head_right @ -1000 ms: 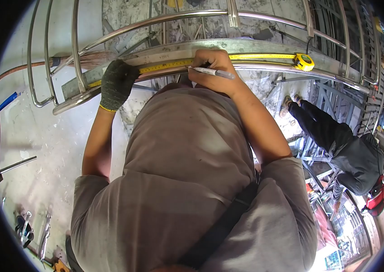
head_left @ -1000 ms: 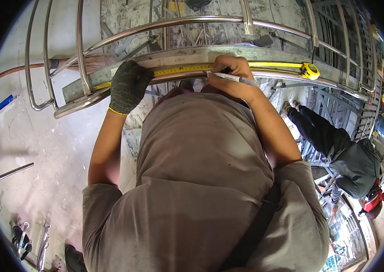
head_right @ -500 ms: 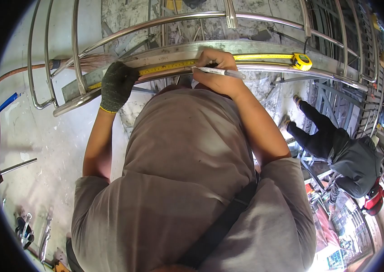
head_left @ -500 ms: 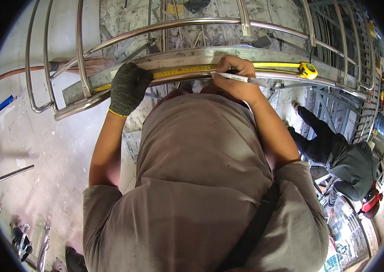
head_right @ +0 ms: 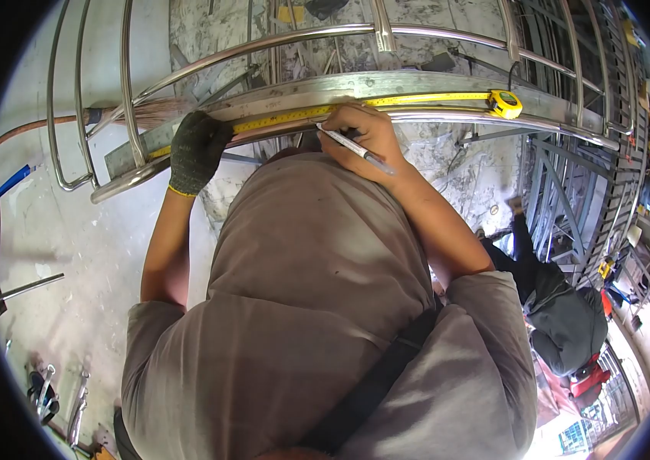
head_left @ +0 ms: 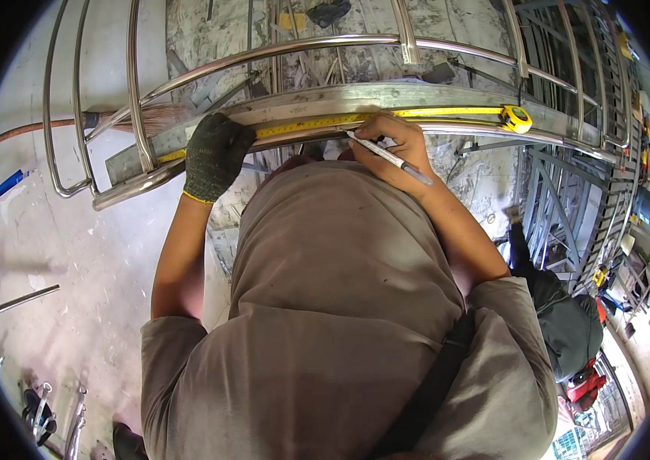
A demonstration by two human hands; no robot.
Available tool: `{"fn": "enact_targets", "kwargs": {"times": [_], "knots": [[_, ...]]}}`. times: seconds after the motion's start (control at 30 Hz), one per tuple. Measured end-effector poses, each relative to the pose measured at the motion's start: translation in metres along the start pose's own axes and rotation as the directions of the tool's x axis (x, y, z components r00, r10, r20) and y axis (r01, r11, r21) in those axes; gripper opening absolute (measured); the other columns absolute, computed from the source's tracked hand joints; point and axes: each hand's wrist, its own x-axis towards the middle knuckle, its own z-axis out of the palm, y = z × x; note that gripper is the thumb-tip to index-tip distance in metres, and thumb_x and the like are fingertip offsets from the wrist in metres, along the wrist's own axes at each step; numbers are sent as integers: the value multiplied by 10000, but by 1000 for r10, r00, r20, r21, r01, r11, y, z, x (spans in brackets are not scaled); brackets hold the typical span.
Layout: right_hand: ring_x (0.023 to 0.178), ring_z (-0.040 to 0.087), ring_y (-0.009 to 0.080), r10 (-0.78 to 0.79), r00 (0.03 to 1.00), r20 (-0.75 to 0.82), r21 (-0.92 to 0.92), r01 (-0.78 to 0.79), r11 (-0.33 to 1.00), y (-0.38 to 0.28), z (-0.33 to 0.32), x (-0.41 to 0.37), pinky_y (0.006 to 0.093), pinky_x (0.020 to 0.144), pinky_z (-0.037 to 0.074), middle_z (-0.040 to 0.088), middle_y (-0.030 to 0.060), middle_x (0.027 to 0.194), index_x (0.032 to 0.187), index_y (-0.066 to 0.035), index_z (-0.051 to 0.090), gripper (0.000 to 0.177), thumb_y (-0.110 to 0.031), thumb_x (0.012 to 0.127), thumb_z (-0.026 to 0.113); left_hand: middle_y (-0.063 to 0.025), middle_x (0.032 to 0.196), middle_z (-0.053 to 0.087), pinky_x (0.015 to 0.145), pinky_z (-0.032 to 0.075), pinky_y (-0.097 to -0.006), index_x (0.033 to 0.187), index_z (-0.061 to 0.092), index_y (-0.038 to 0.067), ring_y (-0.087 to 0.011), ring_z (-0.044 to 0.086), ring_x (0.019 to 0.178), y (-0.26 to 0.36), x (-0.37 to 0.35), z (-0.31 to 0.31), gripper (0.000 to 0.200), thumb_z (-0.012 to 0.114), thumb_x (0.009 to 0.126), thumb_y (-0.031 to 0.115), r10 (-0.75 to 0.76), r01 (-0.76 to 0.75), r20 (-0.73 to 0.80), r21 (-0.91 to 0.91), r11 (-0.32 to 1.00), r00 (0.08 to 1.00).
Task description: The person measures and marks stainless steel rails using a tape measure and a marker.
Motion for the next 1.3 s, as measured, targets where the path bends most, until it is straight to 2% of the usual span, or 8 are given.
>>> {"fn": "enact_targets", "kwargs": {"times": [0.27, 0.67, 0.97, 1.07, 1.17, 1.27, 1.3], "knots": [[791, 712, 293, 29, 1000, 7, -2, -29, 1000, -1, 0, 3, 384, 734, 554, 731, 123, 869, 912, -29, 733, 163, 18, 830, 866, -150, 874, 682, 778, 535, -496, 866, 773, 60, -394, 673, 874, 3, 1, 0, 113, 819, 926, 144, -14, 13, -14, -32, 999, 1000], [810, 721, 319, 31, 999, 26, -17, -31, 999, 1, -5, 5, 403, 747, 561, 731, 131, 869, 916, -28, 741, 152, 5, 827, 859, -158, 855, 654, 755, 512, -490, 866, 767, 46, -392, 657, 854, 3, 1, 0, 102, 811, 934, 107, -15, 14, -18, -56, 998, 1000], [751, 705, 258, 20, 999, -30, -58, -21, 998, 8, -9, -1, 366, 693, 546, 725, 111, 852, 889, -32, 725, 173, -12, 804, 875, -162, 847, 641, 738, 503, -490, 865, 757, 38, -391, 648, 834, 6, 2, -1, 90, 803, 928, 83, -9, 7, -29, -71, 997, 1000], [744, 702, 264, 40, 998, -57, -44, -42, 998, 9, -10, -2, 366, 690, 547, 719, 112, 840, 889, -30, 727, 168, -7, 801, 868, -164, 849, 643, 738, 504, -489, 864, 755, 36, -391, 651, 837, 6, 2, -1, 91, 802, 928, 82, -8, 6, -30, -73, 997, 1000], [702, 672, 198, -3, 998, -62, -64, -1, 998, 9, -11, -1, 337, 655, 524, 703, 83, 816, 871, -26, 699, 176, 3, 813, 862, -152, 869, 678, 763, 526, -490, 875, 769, 53, -390, 671, 861, 2, 1, 0, 89, 820, 920, 110, -22, 21, -16, -65, 998, 1000], [677, 625, 118, 149, 987, -52, 104, -143, 984, 6, -13, 1, 302, 623, 492, 685, 48, 801, 850, -27, 660, 195, 11, 832, 851, -143, 889, 703, 784, 541, -488, 886, 779, 64, -388, 684, 881, 2, 0, -1, 81, 827, 917, 122, -27, 26, -4, -57, 998, 1000], [706, 622, 107, 157, 987, -30, 107, -153, 982, 10, -14, 2, 294, 645, 493, 689, 40, 817, 855, -34, 657, 199, 19, 844, 848, -142, 894, 706, 788, 543, -487, 888, 780, 65, -388, 686, 886, 2, 1, -2, 78, 826, 917, 121, -26, 26, -2, -55, 998, 1000]]}}
